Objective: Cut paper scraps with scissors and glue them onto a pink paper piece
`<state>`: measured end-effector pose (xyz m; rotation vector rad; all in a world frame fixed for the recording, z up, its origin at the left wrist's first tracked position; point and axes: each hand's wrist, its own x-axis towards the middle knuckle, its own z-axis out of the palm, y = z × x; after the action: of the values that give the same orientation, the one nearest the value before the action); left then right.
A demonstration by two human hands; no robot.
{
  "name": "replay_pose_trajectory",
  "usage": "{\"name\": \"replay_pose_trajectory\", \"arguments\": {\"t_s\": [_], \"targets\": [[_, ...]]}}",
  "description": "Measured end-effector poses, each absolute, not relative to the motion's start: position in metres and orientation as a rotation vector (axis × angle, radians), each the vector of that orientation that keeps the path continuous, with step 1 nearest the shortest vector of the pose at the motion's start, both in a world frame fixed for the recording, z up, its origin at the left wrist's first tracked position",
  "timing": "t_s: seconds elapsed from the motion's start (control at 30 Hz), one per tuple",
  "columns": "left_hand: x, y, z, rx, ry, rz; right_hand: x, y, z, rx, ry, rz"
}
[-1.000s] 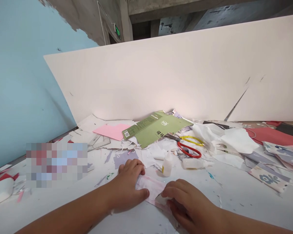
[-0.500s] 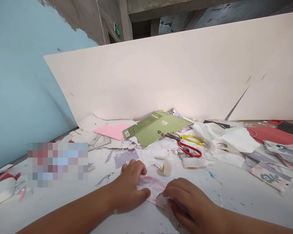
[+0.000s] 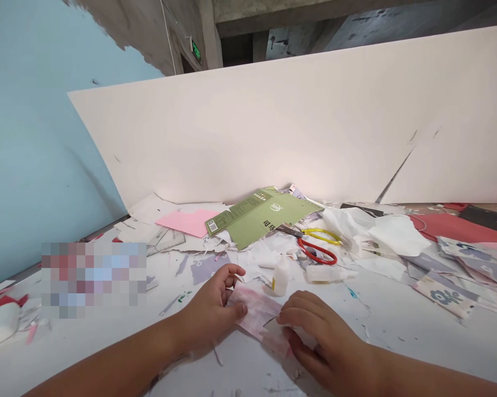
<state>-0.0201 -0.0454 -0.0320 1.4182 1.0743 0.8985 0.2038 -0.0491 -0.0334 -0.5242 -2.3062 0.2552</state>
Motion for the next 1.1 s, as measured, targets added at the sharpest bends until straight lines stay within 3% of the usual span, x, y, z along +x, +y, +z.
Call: {"name": "replay_pose_trajectory", "arguments": {"t_s": [0.5, 1.1], "targets": [[-0.008, -0.052, -0.026, 1.215, 1.017, 0.935, 0.197, -0.046, -0.031, -1.079, -1.94, 0.471], [-0.002, -0.053, -0.024, 0.891, 1.018, 0.979, 0.193, -0.044, -0.028, -1.11, -1.932, 0.946]]}}
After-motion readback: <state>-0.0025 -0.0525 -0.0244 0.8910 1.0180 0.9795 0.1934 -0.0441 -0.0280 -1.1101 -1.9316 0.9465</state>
